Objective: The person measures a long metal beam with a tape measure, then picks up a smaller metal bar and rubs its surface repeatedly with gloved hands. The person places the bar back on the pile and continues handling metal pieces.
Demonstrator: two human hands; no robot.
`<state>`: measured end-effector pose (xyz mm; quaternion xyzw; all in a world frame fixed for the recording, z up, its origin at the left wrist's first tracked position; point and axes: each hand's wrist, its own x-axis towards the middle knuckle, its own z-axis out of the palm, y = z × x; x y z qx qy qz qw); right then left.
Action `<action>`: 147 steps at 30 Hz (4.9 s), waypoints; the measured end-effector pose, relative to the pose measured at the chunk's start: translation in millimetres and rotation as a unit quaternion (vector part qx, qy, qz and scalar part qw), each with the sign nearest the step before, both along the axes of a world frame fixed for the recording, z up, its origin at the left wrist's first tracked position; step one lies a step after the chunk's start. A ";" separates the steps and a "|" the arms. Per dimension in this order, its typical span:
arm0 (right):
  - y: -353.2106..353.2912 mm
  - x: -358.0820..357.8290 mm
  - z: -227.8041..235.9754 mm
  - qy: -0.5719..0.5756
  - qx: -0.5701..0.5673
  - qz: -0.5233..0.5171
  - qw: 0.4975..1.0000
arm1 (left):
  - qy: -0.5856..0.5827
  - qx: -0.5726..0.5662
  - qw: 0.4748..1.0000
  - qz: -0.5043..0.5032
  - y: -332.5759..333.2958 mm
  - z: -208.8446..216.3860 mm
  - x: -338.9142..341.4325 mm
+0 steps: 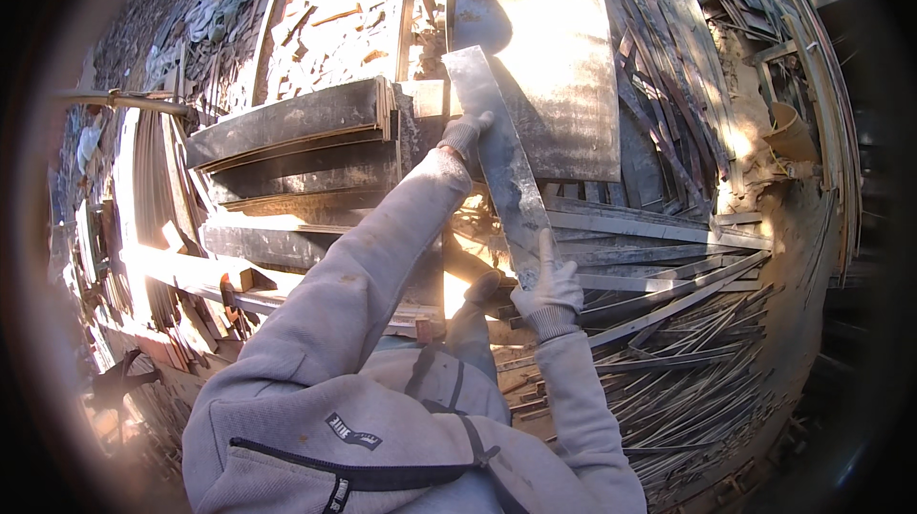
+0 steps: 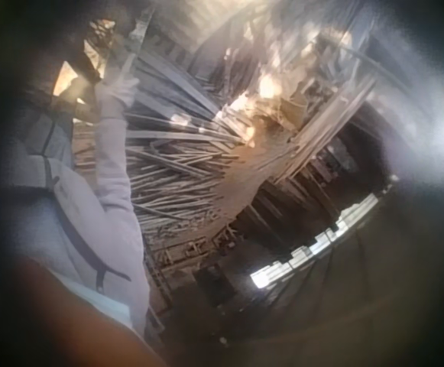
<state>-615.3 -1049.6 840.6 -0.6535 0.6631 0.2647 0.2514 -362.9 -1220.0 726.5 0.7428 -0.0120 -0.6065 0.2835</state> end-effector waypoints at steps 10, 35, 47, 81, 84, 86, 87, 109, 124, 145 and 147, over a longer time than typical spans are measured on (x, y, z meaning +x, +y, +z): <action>-3.5 6.3 -9.1 -0.004 -0.017 0.012 1.000 | -0.003 0.024 0.999 -0.040 -21.3 -38.9 12.0; 2.0 50.9 -19.3 0.007 0.010 -0.008 1.000 | -0.062 -0.015 0.998 -0.027 -34.0 -17.6 29.7; -1.1 71.3 -9.5 -0.014 0.050 -0.046 0.998 | -0.123 0.020 0.978 -0.167 -49.2 -35.2 50.6; 71.8 -63.6 132.4 -0.332 -0.448 0.322 0.765 | -0.526 -0.360 0.573 -0.514 138.0 255.5 -123.7; 56.9 -109.6 165.4 -0.177 -0.434 0.359 0.807 | -0.575 -0.445 0.336 -0.599 186.9 222.0 -132.8; 56.8 -130.7 147.7 -0.118 -0.324 0.346 0.872 | -0.571 -0.507 0.224 -0.606 211.8 187.1 -133.1; 61.9 -138.6 129.9 -0.094 -0.238 0.310 0.916 | -0.566 -0.531 0.183 -0.604 218.1 171.3 -132.4; 136.1 -149.3 34.2 -0.378 0.030 0.090 0.921 | -0.337 -0.436 0.255 -0.795 248.6 146.1 -140.7; 120.6 -91.7 -13.7 -0.258 -0.044 -0.142 0.955 | -0.126 -0.252 0.952 -0.119 161.9 24.1 -71.0; 141.6 -91.5 -19.8 -0.275 0.010 -0.125 0.953 | 0.353 -0.265 0.876 0.193 108.6 -102.1 -89.6; 138.3 -88.1 -15.5 -0.253 0.017 -0.110 0.961 | 0.370 -0.266 0.870 0.190 108.2 -107.4 -85.9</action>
